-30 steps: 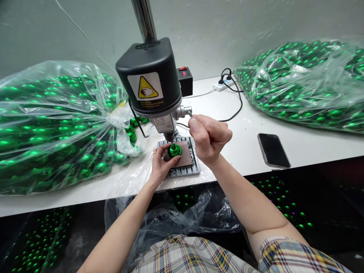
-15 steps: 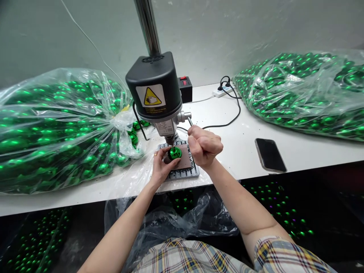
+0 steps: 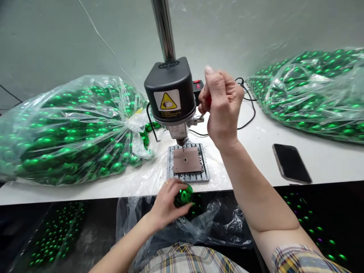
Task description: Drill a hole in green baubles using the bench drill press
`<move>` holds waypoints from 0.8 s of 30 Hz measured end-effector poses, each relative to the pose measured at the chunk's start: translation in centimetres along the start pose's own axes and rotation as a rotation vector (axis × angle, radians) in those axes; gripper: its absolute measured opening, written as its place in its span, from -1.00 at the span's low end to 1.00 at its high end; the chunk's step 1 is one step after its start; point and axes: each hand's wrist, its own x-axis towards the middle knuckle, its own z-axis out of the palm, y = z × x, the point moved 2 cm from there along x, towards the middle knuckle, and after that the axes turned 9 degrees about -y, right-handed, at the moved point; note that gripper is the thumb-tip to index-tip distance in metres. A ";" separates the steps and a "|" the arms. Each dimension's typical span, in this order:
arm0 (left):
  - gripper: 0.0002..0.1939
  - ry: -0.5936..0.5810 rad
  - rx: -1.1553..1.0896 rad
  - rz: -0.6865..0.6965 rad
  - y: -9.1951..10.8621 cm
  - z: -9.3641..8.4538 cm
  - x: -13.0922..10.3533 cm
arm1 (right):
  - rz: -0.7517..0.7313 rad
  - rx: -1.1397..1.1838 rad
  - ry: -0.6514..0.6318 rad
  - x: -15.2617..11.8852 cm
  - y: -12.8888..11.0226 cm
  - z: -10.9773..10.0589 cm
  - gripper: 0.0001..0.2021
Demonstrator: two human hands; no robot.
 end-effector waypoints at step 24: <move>-0.53 0.329 -0.446 -0.718 -17.3 -12.8 8.3 | -0.065 -0.055 -0.017 -0.4 0.6 -0.5 -0.51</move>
